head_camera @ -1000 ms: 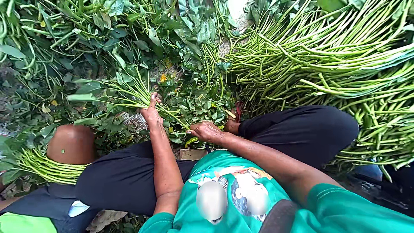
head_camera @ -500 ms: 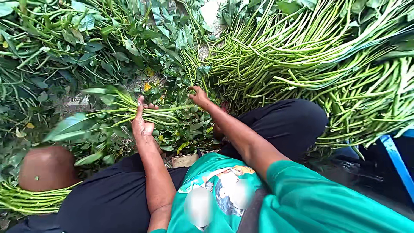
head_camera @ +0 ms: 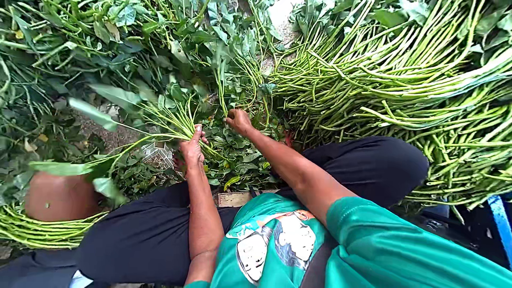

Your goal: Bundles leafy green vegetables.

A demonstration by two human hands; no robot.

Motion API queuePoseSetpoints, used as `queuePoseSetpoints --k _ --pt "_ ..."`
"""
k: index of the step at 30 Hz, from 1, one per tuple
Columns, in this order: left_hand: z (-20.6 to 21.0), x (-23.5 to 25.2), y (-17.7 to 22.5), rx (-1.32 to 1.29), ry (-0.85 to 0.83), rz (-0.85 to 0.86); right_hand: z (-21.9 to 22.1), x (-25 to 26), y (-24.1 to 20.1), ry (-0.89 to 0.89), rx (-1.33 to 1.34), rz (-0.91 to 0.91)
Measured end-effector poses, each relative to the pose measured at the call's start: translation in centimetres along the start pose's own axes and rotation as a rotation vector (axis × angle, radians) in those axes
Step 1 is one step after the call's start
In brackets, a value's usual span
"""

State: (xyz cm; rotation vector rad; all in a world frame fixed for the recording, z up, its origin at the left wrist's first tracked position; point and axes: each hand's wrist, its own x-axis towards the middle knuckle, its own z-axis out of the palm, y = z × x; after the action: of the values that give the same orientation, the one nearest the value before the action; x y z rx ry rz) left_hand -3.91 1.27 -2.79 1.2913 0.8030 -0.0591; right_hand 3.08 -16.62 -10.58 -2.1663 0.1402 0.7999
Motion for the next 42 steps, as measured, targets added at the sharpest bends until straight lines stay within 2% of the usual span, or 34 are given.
queuePoseSetpoints --k 6,11,14,17,19,21,24,26,27,30,31,32,33,35,37,39,42 --pt "-0.5 -0.4 -0.2 -0.015 0.015 0.002 2.7 -5.7 -3.8 0.047 -0.033 -0.475" --pt "-0.5 -0.8 0.1 0.005 -0.002 -0.11 2.6 -6.7 -3.6 0.027 -0.118 -0.702" --pt "-0.5 -2.2 -0.1 0.066 -0.013 -0.133 1.7 -7.4 -3.8 -0.104 -0.122 -0.544" --pt "-0.3 -2.6 0.0 0.095 -0.014 -0.142 1.9 -7.9 -4.2 -0.075 -0.031 -0.421" --pt "0.1 -2.5 0.1 0.052 0.007 -0.141 1.9 -8.3 -4.7 0.02 0.016 -0.479" --pt "0.5 -1.6 -0.2 -0.065 0.066 -0.114 2.2 -8.8 -4.9 0.126 0.016 -0.622" --pt "0.0 -1.0 0.3 -0.093 0.127 -0.036 1.9 -9.8 -4.6 0.134 -0.065 -0.794" --pt "-1.5 -0.5 1.2 -0.006 0.199 0.086 1.9 -11.6 -3.0 0.02 -0.176 -0.824" --pt "-2.3 -0.2 1.5 0.048 0.24 0.123 1.8 -12.7 -1.7 -0.093 -0.258 -0.774" --pt "-3.1 -0.3 2.5 0.153 0.269 0.213 1.2 -14.3 0.9 -0.575 -0.52 -0.357" --pt "-2.9 -0.3 2.7 0.176 0.268 0.238 1.1 -13.9 1.2 -0.642 -0.573 -0.257" --pt "-2.8 -0.4 2.8 0.208 0.252 0.26 0.9 -13.3 1.5 -0.624 -0.587 -0.232" --pt "-2.7 -0.5 2.8 0.244 0.228 0.27 0.6 -13.0 1.3 -0.528 -0.567 -0.271" --pt "-2.6 -0.5 2.6 0.289 0.167 0.305 -0.3 -12.3 -0.5 -0.236 -0.453 -0.457" --pt "-2.4 -0.5 2.3 0.296 0.079 0.33 -1.1 -11.8 -3.1 -0.092 -0.382 -0.625" --pt "-2.2 -0.6 2.3 0.255 -0.031 0.342 -1.3 -11.4 -4.7 -0.147 -0.462 -0.67" --pt "-2.3 -1.0 2.6 0.151 -0.215 0.333 -0.7 -11.4 -5.1 -0.372 -0.502 -0.613"
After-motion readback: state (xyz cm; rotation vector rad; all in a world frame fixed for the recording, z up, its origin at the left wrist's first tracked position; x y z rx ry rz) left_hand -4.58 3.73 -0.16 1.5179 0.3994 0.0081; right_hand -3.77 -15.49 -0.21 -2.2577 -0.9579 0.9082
